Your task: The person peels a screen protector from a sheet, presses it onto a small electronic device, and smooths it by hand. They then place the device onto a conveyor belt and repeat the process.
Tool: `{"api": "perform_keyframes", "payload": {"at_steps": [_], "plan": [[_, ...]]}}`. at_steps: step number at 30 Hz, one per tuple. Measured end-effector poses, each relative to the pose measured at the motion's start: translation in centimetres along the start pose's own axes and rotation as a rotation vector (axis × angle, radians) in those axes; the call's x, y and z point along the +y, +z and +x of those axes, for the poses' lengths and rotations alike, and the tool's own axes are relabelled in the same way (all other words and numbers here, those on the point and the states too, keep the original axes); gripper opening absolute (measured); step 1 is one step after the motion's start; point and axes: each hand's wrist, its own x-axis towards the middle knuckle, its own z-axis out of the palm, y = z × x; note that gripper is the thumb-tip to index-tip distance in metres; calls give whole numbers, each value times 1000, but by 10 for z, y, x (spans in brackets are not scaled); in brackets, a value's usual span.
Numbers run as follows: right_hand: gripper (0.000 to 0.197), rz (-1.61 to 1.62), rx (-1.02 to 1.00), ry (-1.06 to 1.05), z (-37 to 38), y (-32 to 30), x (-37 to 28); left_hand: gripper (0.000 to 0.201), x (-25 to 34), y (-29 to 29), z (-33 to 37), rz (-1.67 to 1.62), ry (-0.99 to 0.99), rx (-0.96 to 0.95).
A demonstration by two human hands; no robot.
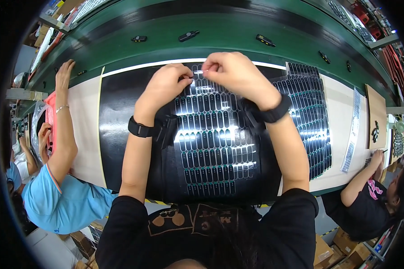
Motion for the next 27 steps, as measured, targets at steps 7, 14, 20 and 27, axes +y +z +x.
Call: {"api": "perform_keyframes", "payload": {"at_steps": [7,14,20,27], "plan": [[29,-457,8,229,35,30,41,7,2,1,1,89,115,71],[39,-114,-108,285,44,15,55,6,46,-42,-5,-8,214,219],[58,-627,467,158,75,-56,127,7,69,-75,-15,-49,107,337],[35,-593,248,435,86,-72,151,10,71,-81,-20,-107,124,333]]}}
